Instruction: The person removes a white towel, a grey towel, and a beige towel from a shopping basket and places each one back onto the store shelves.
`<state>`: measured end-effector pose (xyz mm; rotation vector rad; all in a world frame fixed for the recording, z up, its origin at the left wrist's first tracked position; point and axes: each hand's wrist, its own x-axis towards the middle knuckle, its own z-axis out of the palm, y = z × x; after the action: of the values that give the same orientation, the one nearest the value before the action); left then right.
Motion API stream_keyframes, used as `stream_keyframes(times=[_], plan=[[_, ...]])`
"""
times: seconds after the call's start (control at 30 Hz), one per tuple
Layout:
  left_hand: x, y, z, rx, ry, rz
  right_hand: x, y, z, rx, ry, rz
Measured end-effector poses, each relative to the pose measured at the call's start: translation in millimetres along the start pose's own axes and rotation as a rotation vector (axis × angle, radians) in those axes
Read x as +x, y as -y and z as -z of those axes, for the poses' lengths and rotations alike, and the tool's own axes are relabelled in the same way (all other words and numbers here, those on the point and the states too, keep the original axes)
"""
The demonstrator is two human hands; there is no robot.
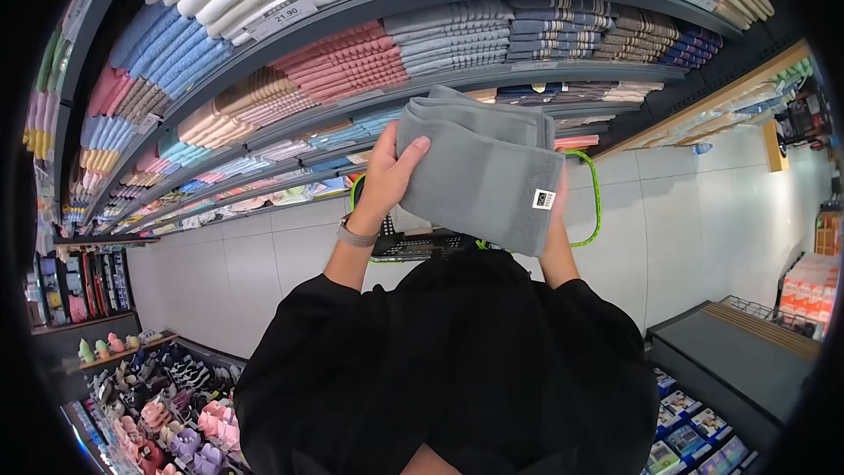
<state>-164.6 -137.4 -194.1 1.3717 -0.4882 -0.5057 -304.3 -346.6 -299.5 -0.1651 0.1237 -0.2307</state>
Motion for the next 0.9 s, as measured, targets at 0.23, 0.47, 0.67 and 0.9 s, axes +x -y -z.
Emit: stream_keyframes(times=[0.23, 0.47, 0.67, 0.9], plan=[[4, 10, 8, 0.020, 0.011, 0.021, 9, 1, 33, 0.126, 0.146, -0.016], [-3, -35, -3, 0.997, -0.043, -0.604, -11, -11, 41, 0.071, 0.230, 0.076], [-2, -48, -28, 1.117, 0.318, -0.649, 15, -14, 41, 0.024, 0.304, 0.222], [-1, -44, -21, 0.971, 0.489, -0.495, 2, -6, 51, 0.058, 0.338, 0.209]])
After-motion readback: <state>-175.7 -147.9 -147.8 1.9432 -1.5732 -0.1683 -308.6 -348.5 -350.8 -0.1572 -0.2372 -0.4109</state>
